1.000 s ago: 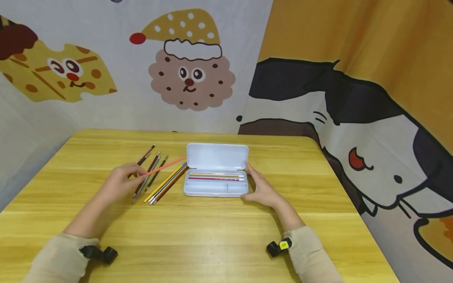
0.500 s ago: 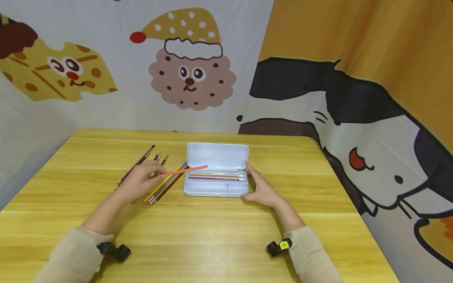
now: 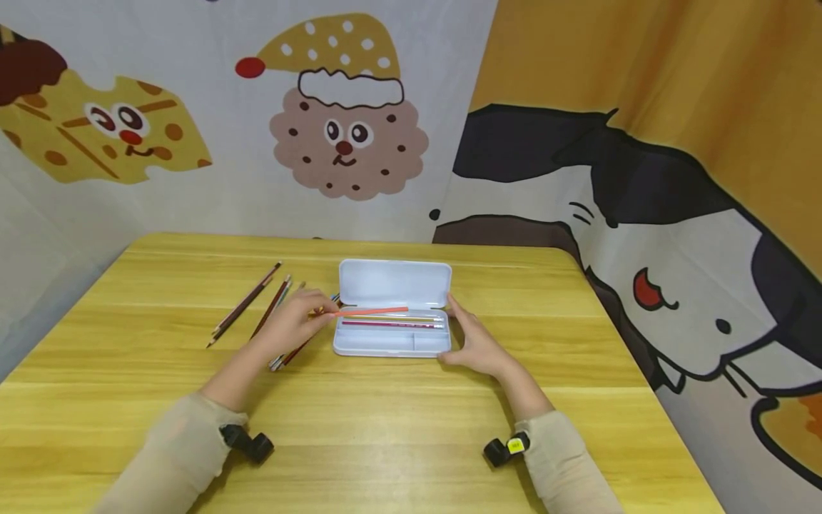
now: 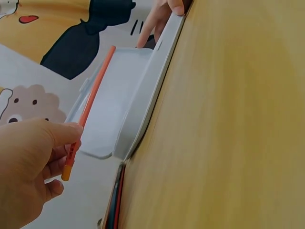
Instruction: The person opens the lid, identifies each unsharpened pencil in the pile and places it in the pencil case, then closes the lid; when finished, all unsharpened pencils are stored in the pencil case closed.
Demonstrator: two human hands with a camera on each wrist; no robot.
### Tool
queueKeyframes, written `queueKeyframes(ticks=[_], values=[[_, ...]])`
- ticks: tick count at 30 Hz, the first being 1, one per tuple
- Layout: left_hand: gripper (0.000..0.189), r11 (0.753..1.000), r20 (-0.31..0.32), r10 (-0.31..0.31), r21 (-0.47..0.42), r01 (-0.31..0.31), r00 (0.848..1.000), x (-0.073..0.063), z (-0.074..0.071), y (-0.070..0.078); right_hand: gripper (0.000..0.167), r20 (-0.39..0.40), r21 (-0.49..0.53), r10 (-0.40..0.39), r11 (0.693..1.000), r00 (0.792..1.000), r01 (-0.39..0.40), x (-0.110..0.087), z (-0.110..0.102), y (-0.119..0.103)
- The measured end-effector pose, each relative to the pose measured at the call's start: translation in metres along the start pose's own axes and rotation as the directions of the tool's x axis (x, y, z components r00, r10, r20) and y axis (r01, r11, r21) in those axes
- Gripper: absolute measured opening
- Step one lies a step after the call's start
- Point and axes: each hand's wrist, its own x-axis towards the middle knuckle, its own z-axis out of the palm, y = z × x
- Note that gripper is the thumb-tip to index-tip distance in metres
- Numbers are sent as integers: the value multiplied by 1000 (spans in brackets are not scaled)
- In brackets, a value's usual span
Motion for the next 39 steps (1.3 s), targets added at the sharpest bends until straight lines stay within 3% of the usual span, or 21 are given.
queueKeyframes(ticks=[19, 29, 39], values=[[4, 996, 5, 27, 88, -27, 1000, 34, 42, 9, 118, 15, 20, 32, 999, 999, -33, 0, -1, -1], [4, 990, 49, -29, 137, 22, 998, 45, 59, 11, 119, 21, 24, 48, 999, 999, -48, 0, -1, -5], [5, 985, 57, -59, 168, 49, 997, 47, 66, 12, 119, 19, 26, 54, 998, 998, -55, -1, -1, -4]])
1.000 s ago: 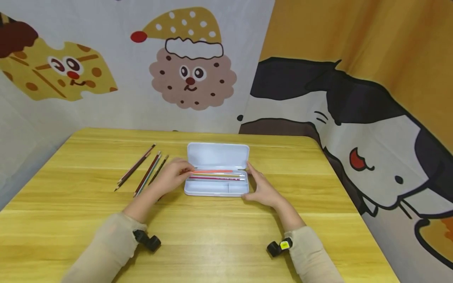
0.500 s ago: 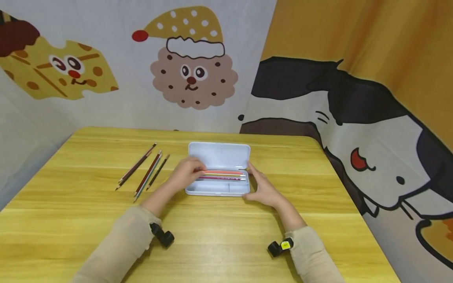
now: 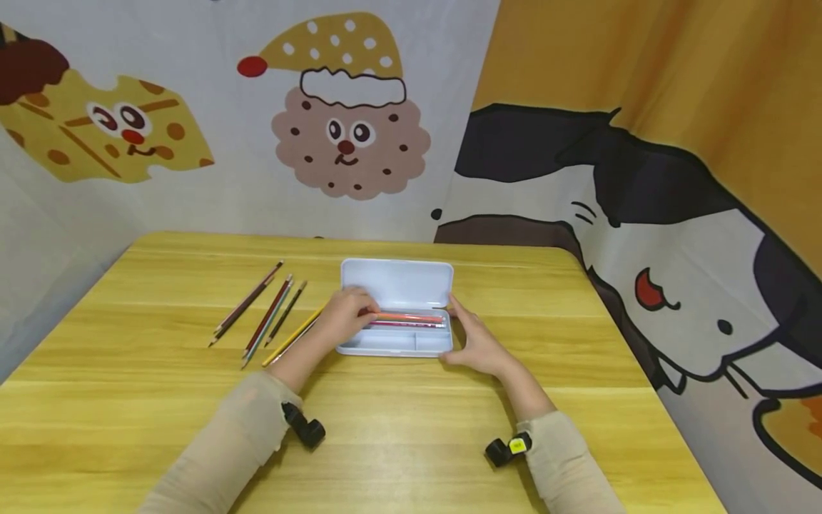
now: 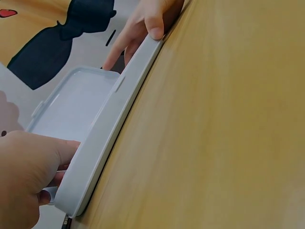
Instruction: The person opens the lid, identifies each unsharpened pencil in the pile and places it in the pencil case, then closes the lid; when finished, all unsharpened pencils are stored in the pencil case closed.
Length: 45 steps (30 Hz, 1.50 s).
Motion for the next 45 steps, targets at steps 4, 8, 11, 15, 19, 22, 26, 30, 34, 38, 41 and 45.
queueKeyframes(ticks=[4, 8, 11, 15, 19, 22, 26, 30, 34, 38, 41, 45], values=[[5, 1000, 4, 3, 15, -3, 1000, -1, 1, 1, 119, 1, 2, 4, 1000, 1000, -4, -1, 0, -4], [8, 1000, 15, 7, 8, -7, 1000, -3, 2, 1, 115, 7, 18, -7, 1000, 1000, 7, -4, -3, -24], [11, 1000, 8, 19, -15, -19, 1000, -6, 1, 0, 113, 12, 25, -6, 1000, 1000, 6, -6, -5, -36], [13, 996, -35, 48, -69, -50, 998, -13, -3, 0, 116, 3, 9, 10, 1000, 1000, -10, -5, -2, -21], [13, 989, -79, 68, -125, -78, 995, -22, -11, 0, 119, -4, -10, 17, 1000, 1000, -17, -2, 1, -3], [15, 986, -95, 70, -146, -83, 993, -30, -19, 0, 120, -4, -2, 13, 1000, 1000, -13, -2, 1, 0], [17, 983, -99, 51, -168, -67, 994, -42, -32, -3, 120, -2, 3, 3, 1000, 1000, -3, -2, 1, 0], [20, 979, -105, 35, -194, -55, 994, -54, -45, -8, 119, -3, -3, -4, 1000, 1000, 4, -2, 1, 0], [20, 982, -91, 2, -189, -19, 996, -67, -57, -17, 119, -3, -9, -6, 1000, 1000, 6, -1, 1, 1], [20, 986, -52, -58, -159, 49, 997, -79, -65, -28, 119, -1, -9, -12, 1000, 1000, 12, -1, 0, 3], [21, 987, -35, -69, -150, 63, 997, -86, -68, -39, 119, -1, -7, -14, 1000, 1000, 14, 0, 0, 3], [23, 981, -13, -73, -181, 69, 997, -96, -73, -50, 118, -2, -8, -20, 1000, 1000, 20, 1, 0, 4]])
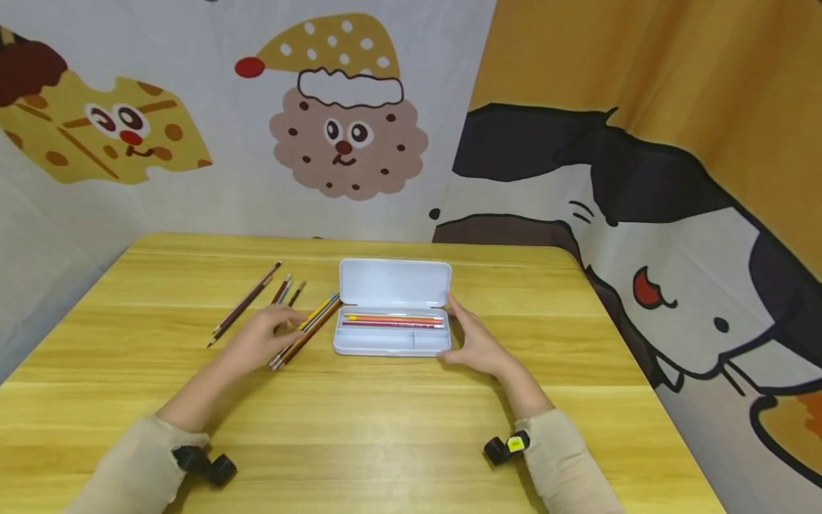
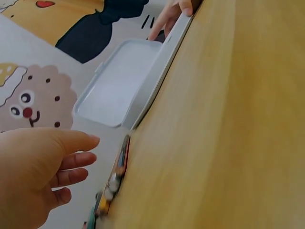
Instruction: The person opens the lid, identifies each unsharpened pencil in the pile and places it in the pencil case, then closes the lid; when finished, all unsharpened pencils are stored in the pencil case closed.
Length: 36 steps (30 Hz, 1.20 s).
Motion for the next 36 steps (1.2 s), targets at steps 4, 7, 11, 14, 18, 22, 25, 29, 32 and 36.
queueKeyframes(ticks=[4, 7, 11, 14, 18, 22, 25, 29, 32, 36], values=[[24, 999, 35, -40, -4, 41, 999, -9, -5, -8, 118, -2, -1, -4, 1000, 1000, 4, 1, 0, 2], [24, 999, 59, -50, 1, 50, 997, -14, -8, -13, 119, -1, 1, -3, 1000, 1000, 3, 1, 0, 1], [22, 999, 72, -41, -2, 41, 997, -18, -9, -15, 118, -2, 1, -3, 1000, 1000, 3, 1, 0, 0], [23, 999, 70, -48, -7, 48, 996, -20, -10, -16, 119, -4, -4, -3, 1000, 1000, 3, 1, 0, 0], [25, 998, 61, -69, -3, 69, 996, -21, -9, -18, 119, -4, -1, -9, 1000, 1000, 9, 2, 0, -1], [25, 997, 46, -72, 17, 71, 996, -21, -7, -19, 119, -7, 2, -23, 1000, 1000, 23, 3, 0, -1], [26, 997, 35, -62, 44, 61, 997, -20, -5, -20, 119, -7, 3, -30, 1000, 1000, 30, 2, 0, -1], [25, 996, 29, -51, 73, 48, 998, -19, -3, -21, 118, -2, 2, -15, 1000, 1000, 15, 2, 0, 0], [24, 996, 24, -52, 75, 50, 998, -19, -2, -22, 118, -2, -3, -7, 1000, 1000, 7, 1, 0, 1], [22, 996, 9, -62, 67, 61, 998, -19, -3, -21, 118, -1, -4, -8, 1000, 1000, 8, 1, 0, 2]])
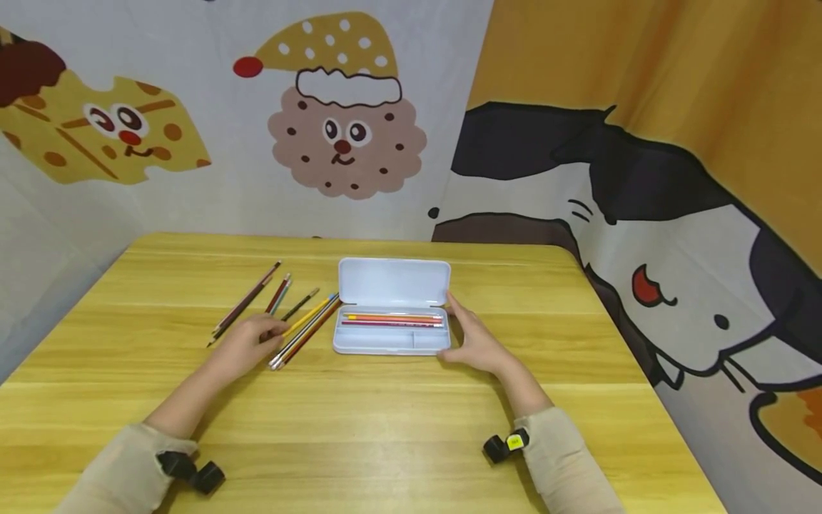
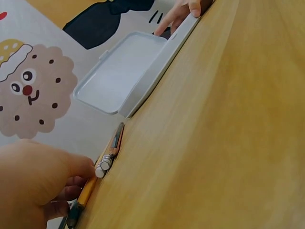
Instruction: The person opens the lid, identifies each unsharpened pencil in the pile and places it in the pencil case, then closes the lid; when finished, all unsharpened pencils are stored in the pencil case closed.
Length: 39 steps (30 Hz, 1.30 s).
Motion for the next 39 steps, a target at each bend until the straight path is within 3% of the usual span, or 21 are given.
queueKeyframes(ticks=[13, 20, 26, 33, 39], values=[[24, 999, -20, -27, 28, 27, 999, 2, 1, 5, 118, -3, -1, -7, 1000, 1000, 7, -2, -1, 0], [23, 998, -34, -54, -45, 52, 998, 1, 1, 3, 117, 0, 6, -2, 1000, 1000, 2, -3, 0, -7], [24, 997, -69, -16, -76, 10, 997, 0, -5, 4, 118, -2, 5, 8, 1000, 1000, -8, -3, 1, -1], [25, 994, -36, 18, -103, -22, 999, 3, -13, 10, 118, -4, 2, 2, 1000, 1000, -2, -2, 1, 0], [27, 986, -39, 92, -135, -96, 995, 8, -16, 21, 119, -2, -1, 3, 1000, 1000, -3, 0, 0, 0]])
